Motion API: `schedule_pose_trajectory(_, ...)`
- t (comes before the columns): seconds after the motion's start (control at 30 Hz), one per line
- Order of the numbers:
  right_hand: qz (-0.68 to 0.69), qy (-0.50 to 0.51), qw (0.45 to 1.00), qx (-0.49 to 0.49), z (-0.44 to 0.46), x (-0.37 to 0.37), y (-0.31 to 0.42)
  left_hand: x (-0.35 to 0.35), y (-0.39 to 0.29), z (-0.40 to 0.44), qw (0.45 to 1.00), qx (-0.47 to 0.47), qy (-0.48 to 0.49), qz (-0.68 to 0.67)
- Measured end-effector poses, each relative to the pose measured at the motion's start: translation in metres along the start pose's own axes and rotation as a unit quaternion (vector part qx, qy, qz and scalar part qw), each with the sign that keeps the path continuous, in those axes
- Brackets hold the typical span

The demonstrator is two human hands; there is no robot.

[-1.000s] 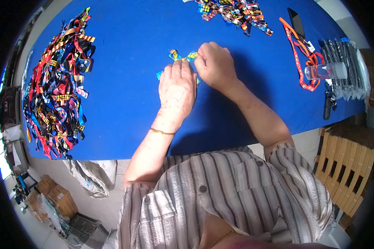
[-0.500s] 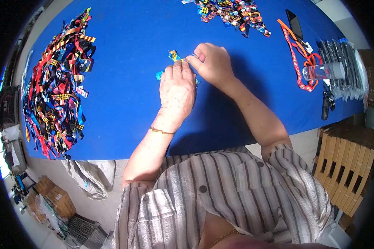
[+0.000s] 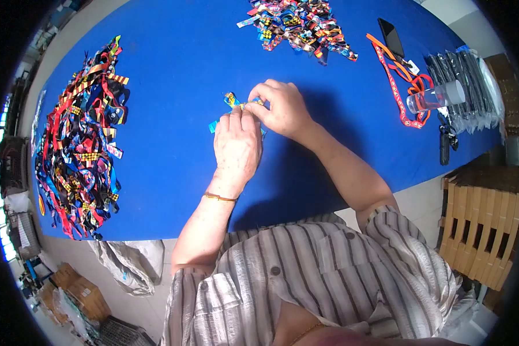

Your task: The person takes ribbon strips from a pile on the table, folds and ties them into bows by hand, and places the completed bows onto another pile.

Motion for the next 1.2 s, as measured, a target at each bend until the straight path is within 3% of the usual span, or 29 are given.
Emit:
schedule_pose_trajectory(0.4, -0.005, -0.034, 0.999, -0.023, -0.005, 0.005, -0.001, -0.007, 0.005, 0.006, 0.996, -0.021, -0.031, -0.085)
schedule_pose_trajectory(0.63, 0.084, -0.044, 0.995, 0.028, 0.001, -0.010, -0.010, -0.010, 0.035, 0.009, 0.952, -0.155, -0.096, -0.244)
schedule_pose_trajectory(0.77, 0.107, -0.062, 0.992, -0.022, -0.001, -0.013, -0.007, 0.004, 0.056, 0.007, 0.901, -0.230, -0.090, -0.356)
schedule_pose_trajectory(0.93, 0.159, -0.068, 0.983, -0.054, 0.000, -0.016, 0.003, 0.004, 0.051, 0.013, 0.790, -0.258, 0.045, -0.554)
schedule_pose_trajectory(1.03, 0.166, -0.056, 0.983, -0.051, -0.001, -0.016, 0.004, 0.005, 0.049, 0.010, 0.767, -0.280, 0.088, -0.570)
schedule_pose_trajectory(1.2, 0.198, -0.035, 0.979, -0.025, -0.002, -0.013, 0.001, 0.012, 0.054, 0.009, 0.774, -0.285, 0.087, -0.559)
Point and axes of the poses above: each hand's wrist, its own z-axis towards the middle knuckle, its own x-axis out of the palm, y = z × x, the point moved 4 cm from there along z, towards the middle knuckle, and after that the axes turned 7 degrees about -x, right-handed, at the moved point
